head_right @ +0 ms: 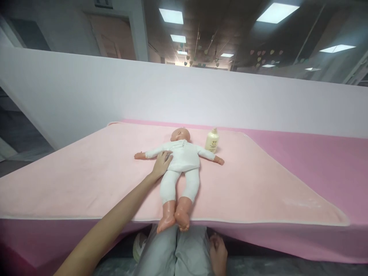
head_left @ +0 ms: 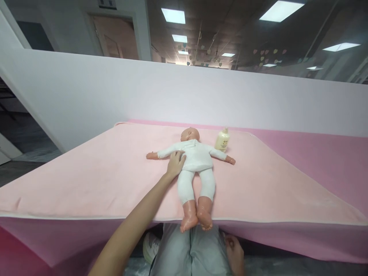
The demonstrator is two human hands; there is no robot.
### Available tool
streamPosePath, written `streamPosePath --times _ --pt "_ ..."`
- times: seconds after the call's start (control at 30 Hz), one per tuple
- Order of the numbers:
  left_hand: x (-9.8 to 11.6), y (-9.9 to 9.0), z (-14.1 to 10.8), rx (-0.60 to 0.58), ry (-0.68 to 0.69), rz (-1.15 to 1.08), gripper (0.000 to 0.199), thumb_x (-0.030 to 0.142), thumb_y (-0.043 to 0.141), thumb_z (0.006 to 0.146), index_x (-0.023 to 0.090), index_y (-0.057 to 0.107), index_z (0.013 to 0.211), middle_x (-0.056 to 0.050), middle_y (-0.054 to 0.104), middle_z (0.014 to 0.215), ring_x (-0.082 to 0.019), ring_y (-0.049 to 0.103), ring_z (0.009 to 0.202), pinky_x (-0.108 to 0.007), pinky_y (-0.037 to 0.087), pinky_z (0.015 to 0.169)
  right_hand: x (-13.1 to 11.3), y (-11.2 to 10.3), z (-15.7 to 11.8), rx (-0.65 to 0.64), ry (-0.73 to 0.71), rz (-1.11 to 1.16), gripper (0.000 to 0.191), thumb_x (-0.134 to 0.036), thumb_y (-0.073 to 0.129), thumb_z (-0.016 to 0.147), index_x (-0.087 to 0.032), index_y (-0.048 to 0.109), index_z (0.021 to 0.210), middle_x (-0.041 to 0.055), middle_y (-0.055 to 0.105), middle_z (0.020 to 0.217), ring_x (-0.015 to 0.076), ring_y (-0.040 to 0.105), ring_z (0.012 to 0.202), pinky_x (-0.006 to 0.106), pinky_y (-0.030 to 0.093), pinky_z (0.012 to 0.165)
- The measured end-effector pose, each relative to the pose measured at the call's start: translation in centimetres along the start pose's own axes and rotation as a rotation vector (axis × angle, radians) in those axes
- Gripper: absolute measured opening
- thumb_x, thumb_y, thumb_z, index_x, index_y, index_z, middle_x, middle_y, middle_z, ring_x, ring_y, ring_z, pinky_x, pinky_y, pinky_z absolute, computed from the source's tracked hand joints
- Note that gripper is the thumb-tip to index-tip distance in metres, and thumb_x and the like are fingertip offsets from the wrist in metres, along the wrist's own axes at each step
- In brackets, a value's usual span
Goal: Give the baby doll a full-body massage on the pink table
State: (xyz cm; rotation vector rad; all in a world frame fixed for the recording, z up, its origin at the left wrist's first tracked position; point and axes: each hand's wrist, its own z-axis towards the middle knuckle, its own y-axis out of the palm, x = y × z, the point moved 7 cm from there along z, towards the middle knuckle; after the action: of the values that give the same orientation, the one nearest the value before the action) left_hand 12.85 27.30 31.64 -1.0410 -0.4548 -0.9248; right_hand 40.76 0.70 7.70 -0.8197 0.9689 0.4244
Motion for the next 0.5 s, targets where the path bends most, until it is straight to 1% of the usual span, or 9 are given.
streamPosePath --times 0.03,0.1,0.17,0.2,0.23,0.3,0.37,0.43,0.5 --pt "-0.2 -0.1 0.0 0.024 -0.024 -0.005 0.029 0.033 0.046 0.091 0.018 0.06 0.111 -0.01 0.057 0.116 -0.026 0.05 0.117 -0.043 0.037 0.107 -1.1 -0.3 -1.2 -0.003 -0.061 0.022 0.047 -0.063 0.053 0.077 -0.02 0.063 0.059 0.0031 0.059 0.056 0.0179 0.057 0.045 0.025 0.045 0.043" --pt "-0.7 -0.4 0.1 0.075 -0.103 -0.074 0.029 0.036 0.051 0.089 0.017 0.06 0.109 -0.011 0.059 0.114 -0.027 0.053 0.114 -0.045 0.039 0.105 -4.7 -1.0 -3.3 0.003 -0.195 0.073 0.041 -0.048 0.05 0.086 -0.019 0.056 0.058 0.0013 0.054 0.056 0.0105 0.047 0.042 0.02 0.039 0.042" --pt "-1.2 -0.3 0.1 0.104 -0.192 -0.273 0.034 0.04 0.058 0.085 0.014 0.059 0.108 -0.013 0.061 0.114 -0.027 0.056 0.112 -0.046 0.041 0.104 -9.4 -1.9 -4.5 0.009 -0.332 0.151 0.032 -0.029 0.045 0.091 -0.017 0.052 0.062 0.0016 0.053 0.061 0.0067 0.042 0.045 0.017 0.034 0.043" --pt "-1.4 -0.1 0.0 0.103 -0.234 -0.409 0.038 0.041 0.061 0.083 0.014 0.058 0.109 -0.014 0.063 0.114 -0.027 0.058 0.111 -0.045 0.043 0.103 -11.9 -2.5 -4.5 0.023 -0.402 0.182 0.026 -0.021 0.046 0.09 -0.017 0.051 0.065 0.0012 0.052 0.062 0.0062 0.042 0.047 0.016 0.033 0.044" --pt "-1.4 0.2 0.0 0.092 -0.273 -0.547 0.042 0.041 0.065 0.081 0.013 0.057 0.111 -0.014 0.064 0.115 -0.026 0.059 0.111 -0.044 0.044 0.102 -14.3 -3.2 -4.3 0.039 -0.472 0.204 0.021 -0.015 0.048 0.088 -0.017 0.052 0.067 0.001 0.053 0.064 0.0061 0.045 0.05 0.016 0.036 0.048" --pt "-0.9 0.9 -0.2 0.047 -0.351 -0.771 0.049 0.036 0.073 0.075 0.013 0.055 0.115 -0.015 0.064 0.119 -0.025 0.061 0.111 -0.043 0.047 0.1 -18.7 -4.5 -2.7 0.056 -0.595 0.249 0.016 -0.008 0.05 0.084 -0.018 0.054 0.072 0.0014 0.055 0.068 0.0089 0.055 0.062 0.018 0.044 0.058" --pt "0.0 1.2 -0.5 0.015 -0.407 -0.895 0.057 0.027 0.079 0.068 0.014 0.055 0.118 -0.015 0.062 0.124 -0.025 0.062 0.11 -0.042 0.05 0.098 -21.8 -5.5 0.0 0.071 -0.658 0.279 0.015 -0.006 0.052 0.082 -0.018 0.055 0.073 0.0011 0.057 0.069 0.0094 0.057 0.066 0.018 0.047 0.061" --pt "1.2 0.5 -0.5 0.033 -0.409 -0.952 0.063 0.018 0.08 0.065 0.016 0.055 0.122 -0.015 0.059 0.13 -0.025 0.062 0.111 -0.04 0.051 0.097 -23.5 -5.8 3.6 0.103 -0.594 0.301 0.014 -0.011 0.052 0.081 -0.017 0.056 0.069 0.0011 0.057 0.068 0.0099 0.057 0.066 0.019 0.047 0.062" --pt "2.5 -0.8 -0.3 0.081 -0.383 -0.971 0.069 0.015 0.078 0.064 0.019 0.053 0.128 -0.014 0.055 0.136 -0.026 0.061 0.115 -0.039 0.052 0.098 -24.0 -5.0 7.8 0.076 -0.394 0.338 0.01 -0.021 0.054 0.08 -0.017 0.058 0.072 0.0027 0.058 0.072 0.0117 0.056 0.069 0.021 0.048 0.06"
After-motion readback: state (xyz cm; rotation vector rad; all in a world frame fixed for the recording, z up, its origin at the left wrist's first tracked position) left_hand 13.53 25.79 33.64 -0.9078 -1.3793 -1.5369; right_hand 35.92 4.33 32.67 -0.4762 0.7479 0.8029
